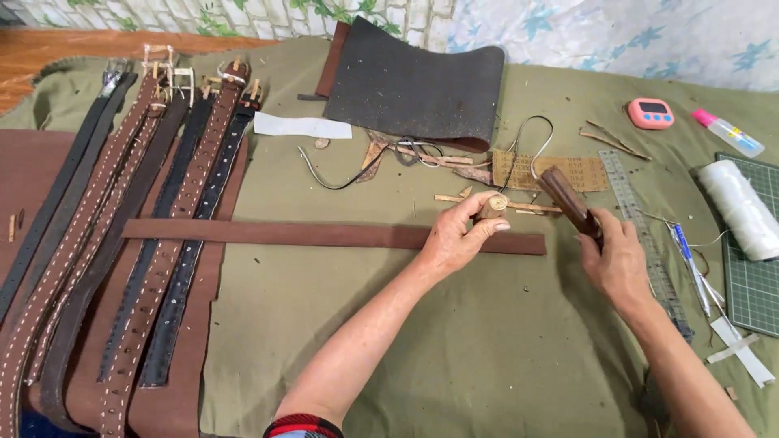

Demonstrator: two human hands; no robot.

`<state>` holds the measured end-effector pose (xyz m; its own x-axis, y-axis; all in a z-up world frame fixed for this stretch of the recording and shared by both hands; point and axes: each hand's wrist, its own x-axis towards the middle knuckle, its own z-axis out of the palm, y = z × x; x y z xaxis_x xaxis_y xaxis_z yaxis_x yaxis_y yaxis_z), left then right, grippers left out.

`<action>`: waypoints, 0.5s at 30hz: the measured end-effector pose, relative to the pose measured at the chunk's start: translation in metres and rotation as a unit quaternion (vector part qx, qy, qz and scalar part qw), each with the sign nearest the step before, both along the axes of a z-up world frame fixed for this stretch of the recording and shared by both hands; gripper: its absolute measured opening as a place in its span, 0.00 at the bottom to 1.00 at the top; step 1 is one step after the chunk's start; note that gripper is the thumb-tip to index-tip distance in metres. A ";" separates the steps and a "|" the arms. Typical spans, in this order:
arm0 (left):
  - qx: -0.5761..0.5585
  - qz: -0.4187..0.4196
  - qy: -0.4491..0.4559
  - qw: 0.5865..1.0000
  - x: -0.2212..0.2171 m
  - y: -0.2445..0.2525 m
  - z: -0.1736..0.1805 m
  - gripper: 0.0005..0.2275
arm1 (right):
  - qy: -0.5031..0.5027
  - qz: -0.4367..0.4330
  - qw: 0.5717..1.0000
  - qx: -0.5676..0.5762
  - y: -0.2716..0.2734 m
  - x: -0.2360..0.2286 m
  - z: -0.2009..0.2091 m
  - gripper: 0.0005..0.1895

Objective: Punching holes in a leather strap using an awl and a mallet, followed by measuring and cutting thread.

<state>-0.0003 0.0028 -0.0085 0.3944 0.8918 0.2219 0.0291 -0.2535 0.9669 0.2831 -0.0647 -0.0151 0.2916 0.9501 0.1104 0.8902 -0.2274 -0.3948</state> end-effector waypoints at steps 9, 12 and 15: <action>0.052 -0.010 -0.075 0.996 0.005 0.002 -0.015 0.17 | 0.155 0.179 0.885 0.400 -0.033 -0.084 0.146 0.26; 0.016 -0.007 -0.041 0.999 0.004 0.003 -0.015 0.18 | -0.116 0.113 0.987 0.020 -0.011 -0.079 0.126 0.32; 0.071 0.017 -0.055 0.996 0.007 0.009 -0.017 0.15 | -0.104 0.273 0.952 0.086 -0.014 -0.077 0.144 0.36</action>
